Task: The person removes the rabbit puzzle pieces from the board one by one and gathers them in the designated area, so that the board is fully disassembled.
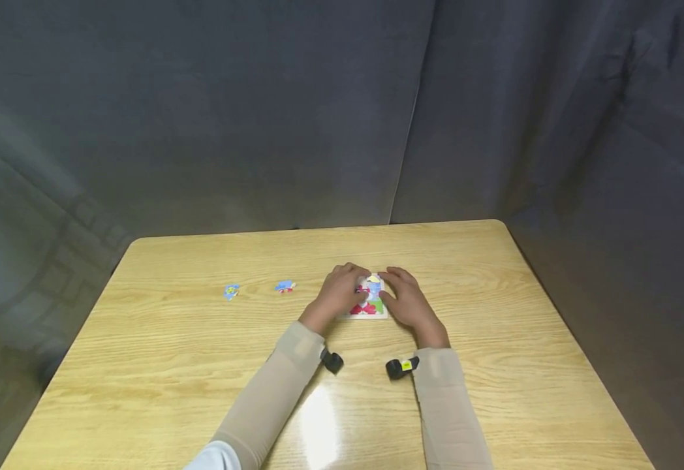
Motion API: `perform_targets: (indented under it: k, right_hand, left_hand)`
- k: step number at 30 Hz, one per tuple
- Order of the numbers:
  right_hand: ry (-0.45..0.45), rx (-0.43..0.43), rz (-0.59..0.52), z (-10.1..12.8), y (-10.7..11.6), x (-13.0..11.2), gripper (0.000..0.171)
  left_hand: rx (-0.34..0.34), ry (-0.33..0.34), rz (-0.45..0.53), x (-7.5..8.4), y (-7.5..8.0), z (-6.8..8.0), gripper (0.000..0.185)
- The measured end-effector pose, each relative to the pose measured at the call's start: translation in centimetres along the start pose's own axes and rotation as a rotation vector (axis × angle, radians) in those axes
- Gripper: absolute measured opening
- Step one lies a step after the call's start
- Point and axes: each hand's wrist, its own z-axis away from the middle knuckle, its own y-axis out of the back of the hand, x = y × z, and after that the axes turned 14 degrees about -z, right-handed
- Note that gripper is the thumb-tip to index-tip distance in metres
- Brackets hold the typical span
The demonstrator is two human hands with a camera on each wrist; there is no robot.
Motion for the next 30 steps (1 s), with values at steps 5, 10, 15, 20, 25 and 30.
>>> perform_targets:
  k: [5,10,15,20,25,30]
  right_hand:
    - [-0.018,0.007,-0.002,0.07,0.07,0.02,0.048]
    - [-0.025,0.017,-0.018,0.22,0.02,0.00,0.048]
    - [-0.034,0.017,-0.016,0.16,-0.22,-0.14,0.049]
    - [-0.033,0.025,-0.015,0.05,-0.25,-0.39,0.048]
    - [-0.029,0.019,-0.011,0.11,-0.31,-0.31,0.048]
    - [-0.028,0.024,-0.016,0.21,-0.26,-0.22,0.047]
  left_hand:
    - [-0.005,-0.012,-0.002,0.29,0.08,-0.08,0.048]
    - [0.016,-0.029,0.004,0.32,-0.13,-0.15,0.045]
    - [0.047,-0.030,0.021,0.23,-0.13,-0.18,0.038]
    - [0.050,-0.009,0.020,0.27,0.15,-0.37,0.034]
    - [0.040,0.004,0.019,0.33,0.24,-0.43,0.033]
    - [0.035,0.009,0.016,0.46,0.16,-0.60,0.033]
